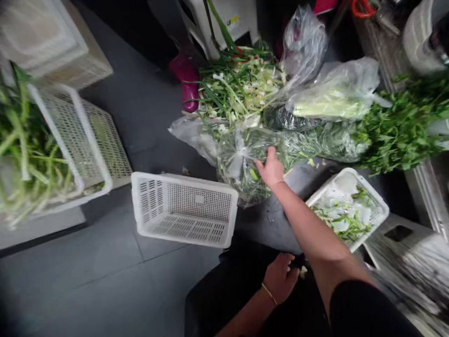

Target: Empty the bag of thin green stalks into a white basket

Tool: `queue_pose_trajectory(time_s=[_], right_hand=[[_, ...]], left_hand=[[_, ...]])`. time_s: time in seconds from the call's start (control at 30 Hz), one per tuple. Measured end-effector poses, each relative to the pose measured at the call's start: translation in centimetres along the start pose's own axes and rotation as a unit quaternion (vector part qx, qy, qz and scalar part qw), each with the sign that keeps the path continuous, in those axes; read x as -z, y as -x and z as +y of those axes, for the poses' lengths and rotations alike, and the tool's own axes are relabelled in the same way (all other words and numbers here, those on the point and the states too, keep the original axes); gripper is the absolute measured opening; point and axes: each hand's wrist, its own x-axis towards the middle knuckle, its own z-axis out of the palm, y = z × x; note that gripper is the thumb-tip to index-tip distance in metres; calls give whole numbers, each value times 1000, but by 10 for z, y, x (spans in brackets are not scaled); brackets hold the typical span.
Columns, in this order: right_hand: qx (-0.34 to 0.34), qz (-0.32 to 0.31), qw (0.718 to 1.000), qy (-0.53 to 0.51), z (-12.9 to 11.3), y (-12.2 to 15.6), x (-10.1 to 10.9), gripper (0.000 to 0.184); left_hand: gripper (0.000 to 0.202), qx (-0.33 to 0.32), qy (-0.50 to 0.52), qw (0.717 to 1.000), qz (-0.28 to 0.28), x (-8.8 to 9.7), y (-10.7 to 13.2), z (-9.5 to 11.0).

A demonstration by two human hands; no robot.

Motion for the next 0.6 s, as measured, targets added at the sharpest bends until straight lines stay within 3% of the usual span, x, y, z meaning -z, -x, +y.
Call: queue_pose_trajectory(time_s=[0.1,0.2,0.27,0.33,0.47,0.6], right_hand=[[54,-126,988,-76,29,-8,11,72],[20,-206,976,-61,70,-7,31,64],[-40,-180,983,16,96,-14,45,52],[-63,-145,985,65,115,-35,49,60],[-24,-160,968,191,127,-94,21,94],[-33,-173,954,242,137,-119,-2,94]], left_hand=[[35,9,6,1000,-5,1,-11,11],[35,33,-10,999,-18,8,-13,11],[35,51,-21,998,-21,16,-8,7],[35,59,-17,998,1,24,-3,2],[34,71,8,995,71,27,4,-5],[32,71,5,996,51,11,3,-6]])
